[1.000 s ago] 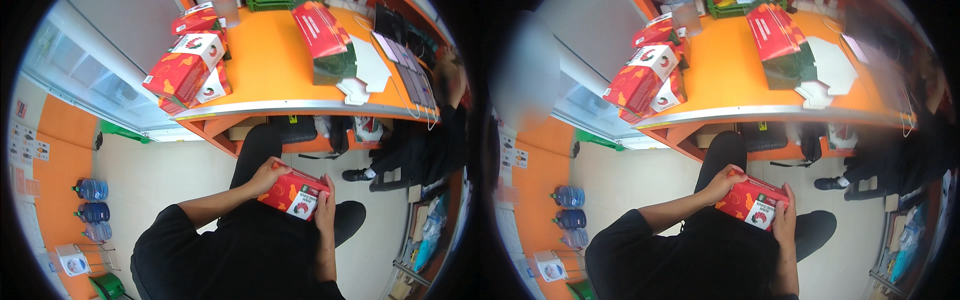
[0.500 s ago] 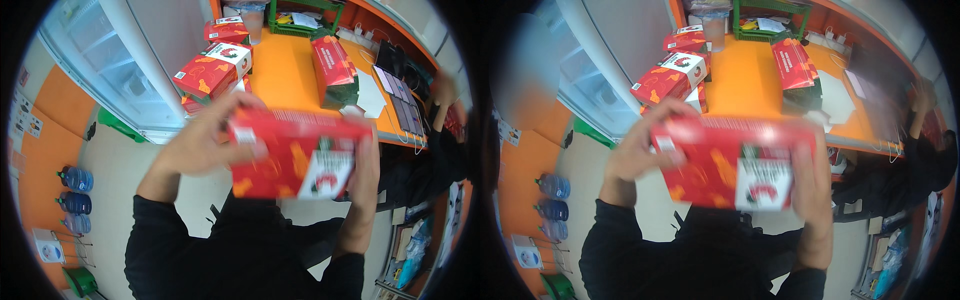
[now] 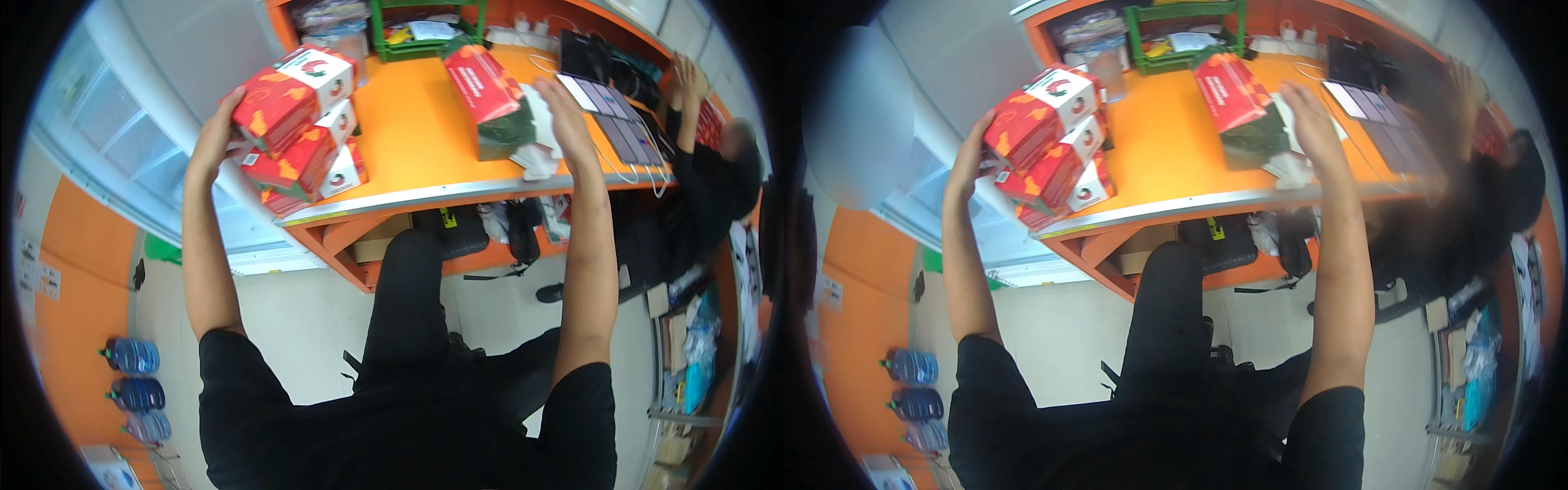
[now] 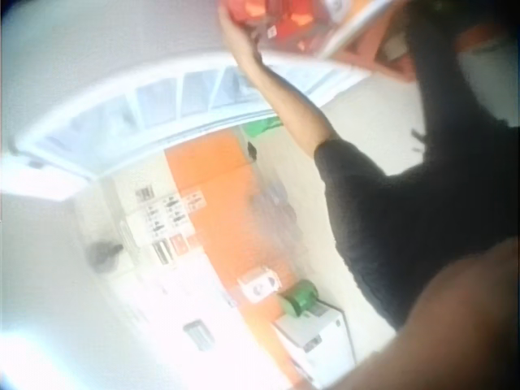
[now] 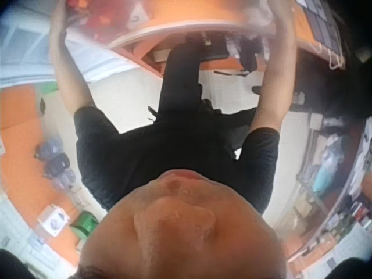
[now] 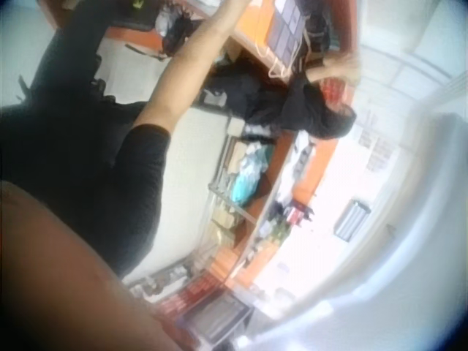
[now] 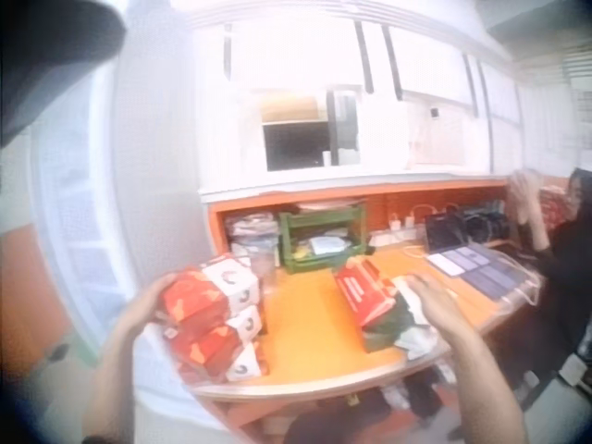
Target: The person assembles small red and green cardboard boxes by hand. They unfold the flat-packed boxes, fold the flaps to form the structure, and place the finished boxes on an orange counter. The process is repeated for multiple units throughout the clip.
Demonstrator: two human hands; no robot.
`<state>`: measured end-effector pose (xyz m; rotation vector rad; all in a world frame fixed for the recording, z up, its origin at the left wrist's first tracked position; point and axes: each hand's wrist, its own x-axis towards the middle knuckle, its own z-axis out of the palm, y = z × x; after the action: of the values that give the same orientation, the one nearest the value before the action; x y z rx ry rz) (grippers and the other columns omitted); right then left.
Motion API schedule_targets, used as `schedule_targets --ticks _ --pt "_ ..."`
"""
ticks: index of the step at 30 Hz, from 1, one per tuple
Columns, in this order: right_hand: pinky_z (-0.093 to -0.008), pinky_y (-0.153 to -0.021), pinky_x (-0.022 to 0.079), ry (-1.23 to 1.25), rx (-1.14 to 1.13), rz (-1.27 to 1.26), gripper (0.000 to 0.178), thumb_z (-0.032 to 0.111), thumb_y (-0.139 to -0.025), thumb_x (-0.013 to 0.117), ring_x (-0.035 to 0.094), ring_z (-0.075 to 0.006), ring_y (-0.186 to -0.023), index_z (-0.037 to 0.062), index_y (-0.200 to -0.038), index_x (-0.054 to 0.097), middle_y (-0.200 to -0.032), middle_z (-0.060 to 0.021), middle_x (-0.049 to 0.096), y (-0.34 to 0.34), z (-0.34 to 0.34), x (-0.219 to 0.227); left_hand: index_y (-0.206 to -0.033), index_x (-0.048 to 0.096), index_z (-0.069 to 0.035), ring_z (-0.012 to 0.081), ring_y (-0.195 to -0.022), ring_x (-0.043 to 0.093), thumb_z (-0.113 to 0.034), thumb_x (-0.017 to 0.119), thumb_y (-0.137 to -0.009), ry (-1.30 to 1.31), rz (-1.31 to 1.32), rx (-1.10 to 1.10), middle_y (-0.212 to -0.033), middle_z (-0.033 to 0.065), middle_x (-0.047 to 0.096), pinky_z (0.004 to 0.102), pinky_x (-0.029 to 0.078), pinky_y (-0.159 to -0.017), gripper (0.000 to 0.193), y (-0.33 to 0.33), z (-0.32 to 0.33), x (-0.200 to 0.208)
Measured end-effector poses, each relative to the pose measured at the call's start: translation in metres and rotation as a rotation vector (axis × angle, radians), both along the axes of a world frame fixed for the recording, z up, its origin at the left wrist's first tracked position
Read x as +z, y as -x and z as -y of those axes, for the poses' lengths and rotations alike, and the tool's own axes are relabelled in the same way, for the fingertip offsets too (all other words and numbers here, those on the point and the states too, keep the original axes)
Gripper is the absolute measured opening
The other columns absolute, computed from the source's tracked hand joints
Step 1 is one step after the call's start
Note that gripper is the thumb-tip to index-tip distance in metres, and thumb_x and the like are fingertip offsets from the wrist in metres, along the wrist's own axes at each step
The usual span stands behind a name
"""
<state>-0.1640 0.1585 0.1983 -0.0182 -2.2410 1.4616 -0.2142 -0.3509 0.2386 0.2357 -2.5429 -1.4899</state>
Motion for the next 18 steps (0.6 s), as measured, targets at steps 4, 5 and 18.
schedule_targets --ticks 4,5,18 --pt "-0.0346 -0.108 0.038 0.055 0.132 0.255 0.048 0.039 -0.103 0.052 0.056 -0.0213 -0.122 0.0021 -0.13 0.064 -0.128 -0.0126 0.065 0.035 -0.002 -0.006 -0.12 0.065 -0.006 0.0207 -0.094 0.058 -0.079 0.054 -0.081 0.003 0.015 0.0 -0.1 0.0086 0.062 0.0395 0.047 -0.087 0.084 0.002 0.006 -0.006" --pt "-0.0334 -0.105 0.04 0.065 0.147 0.34 0.044 0.037 -0.103 0.053 0.059 -0.0193 -0.116 0.0024 -0.127 0.066 -0.123 -0.0112 0.067 0.044 -0.003 -0.004 -0.121 0.065 -0.006 0.0206 -0.095 0.058 -0.078 0.054 -0.082 0.009 0.015 -0.02 -0.101 0.0086 0.062 0.0398 0.046 -0.088 0.083 0.001 0.004 -0.005" --pt "-0.0287 -0.084 0.047 0.045 0.066 0.276 0.029 0.029 -0.102 0.058 0.059 -0.0105 -0.085 0.0042 -0.11 0.071 -0.096 -0.0032 0.071 0.076 -0.028 0.006 -0.133 0.059 -0.005 0.0244 -0.114 0.054 -0.072 0.058 -0.084 0.047 -0.075 -0.043 -0.12 0.0122 0.06 0.0395 0.042 -0.096 0.083 -0.001 0.009 -0.005"
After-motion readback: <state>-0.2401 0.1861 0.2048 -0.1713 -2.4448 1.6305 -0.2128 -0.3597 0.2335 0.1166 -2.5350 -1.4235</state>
